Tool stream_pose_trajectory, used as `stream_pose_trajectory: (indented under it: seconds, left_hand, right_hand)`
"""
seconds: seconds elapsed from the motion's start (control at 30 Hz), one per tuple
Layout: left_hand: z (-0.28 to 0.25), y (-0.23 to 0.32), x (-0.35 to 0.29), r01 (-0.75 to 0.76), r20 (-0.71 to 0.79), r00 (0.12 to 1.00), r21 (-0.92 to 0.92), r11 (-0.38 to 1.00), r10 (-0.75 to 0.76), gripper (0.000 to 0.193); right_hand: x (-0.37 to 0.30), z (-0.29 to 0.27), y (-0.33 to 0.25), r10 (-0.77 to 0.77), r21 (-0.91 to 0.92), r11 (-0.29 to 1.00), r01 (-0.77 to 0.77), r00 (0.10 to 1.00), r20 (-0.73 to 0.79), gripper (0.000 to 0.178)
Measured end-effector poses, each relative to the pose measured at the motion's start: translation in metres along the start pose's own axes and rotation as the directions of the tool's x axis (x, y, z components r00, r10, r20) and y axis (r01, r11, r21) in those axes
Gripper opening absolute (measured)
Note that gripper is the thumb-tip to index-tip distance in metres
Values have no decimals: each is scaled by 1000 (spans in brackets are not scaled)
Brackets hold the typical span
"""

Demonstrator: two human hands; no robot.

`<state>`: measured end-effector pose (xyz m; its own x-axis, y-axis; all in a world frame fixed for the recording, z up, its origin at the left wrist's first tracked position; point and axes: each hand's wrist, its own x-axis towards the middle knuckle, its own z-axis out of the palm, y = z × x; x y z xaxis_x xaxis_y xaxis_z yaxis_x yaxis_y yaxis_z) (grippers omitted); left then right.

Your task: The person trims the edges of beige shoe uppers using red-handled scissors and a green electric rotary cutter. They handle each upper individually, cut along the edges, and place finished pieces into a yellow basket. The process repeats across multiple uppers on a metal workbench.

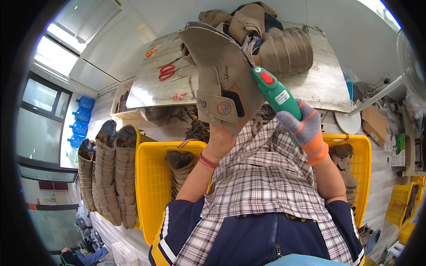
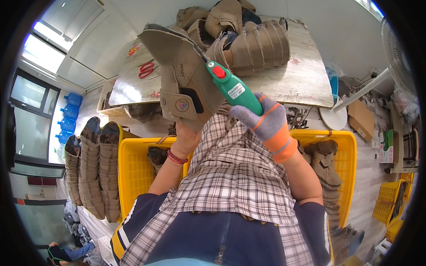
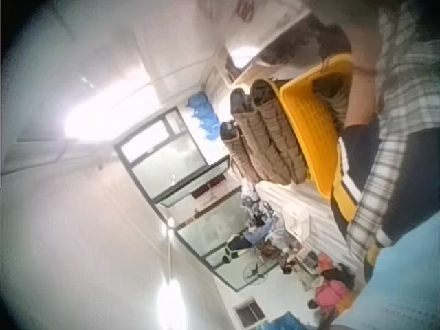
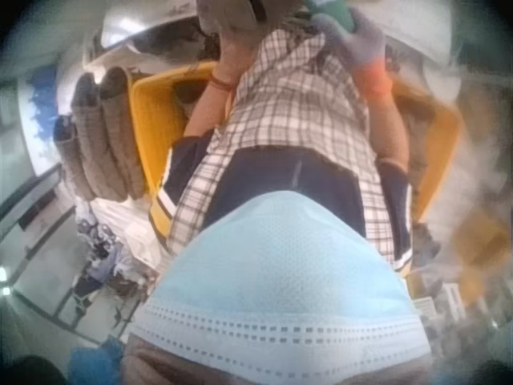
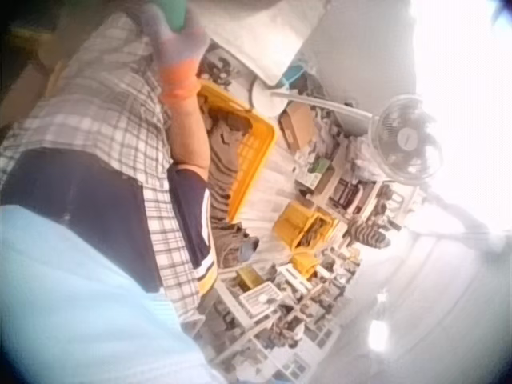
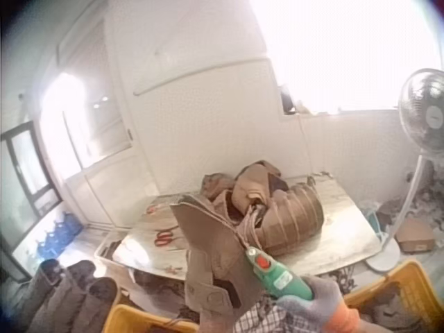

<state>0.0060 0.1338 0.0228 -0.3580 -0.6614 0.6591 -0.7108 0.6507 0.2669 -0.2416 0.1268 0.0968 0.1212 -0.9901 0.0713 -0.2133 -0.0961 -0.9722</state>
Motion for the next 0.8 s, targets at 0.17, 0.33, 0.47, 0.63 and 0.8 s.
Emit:
stream_pose_trajectory:
  seconds: [0.17,0.33,0.47,0.63,0.8]
  left_hand:
    - [-1,0,-16,-41,146,988,-19,999,44,44]
    - [-12,-12,-14,169,-25,982,-306,937,-185,45]
    - [-49,-112,52,-111,-103,984,287,951,145,34]
    - [-47,-250,163,-45,-121,988,398,916,101,30]
    - [-26,-322,170,219,-540,841,380,899,24,49]
  right_hand:
    - [8,-1,-11,84,157,984,-87,996,24,45]
    - [25,-12,-5,30,197,980,-5,992,-122,39]
    - [17,-34,10,50,111,993,-25,972,-229,32]
    - [-5,-37,30,130,132,986,-98,955,-266,28]
    - [-28,-47,36,129,21,991,-130,929,-347,31]
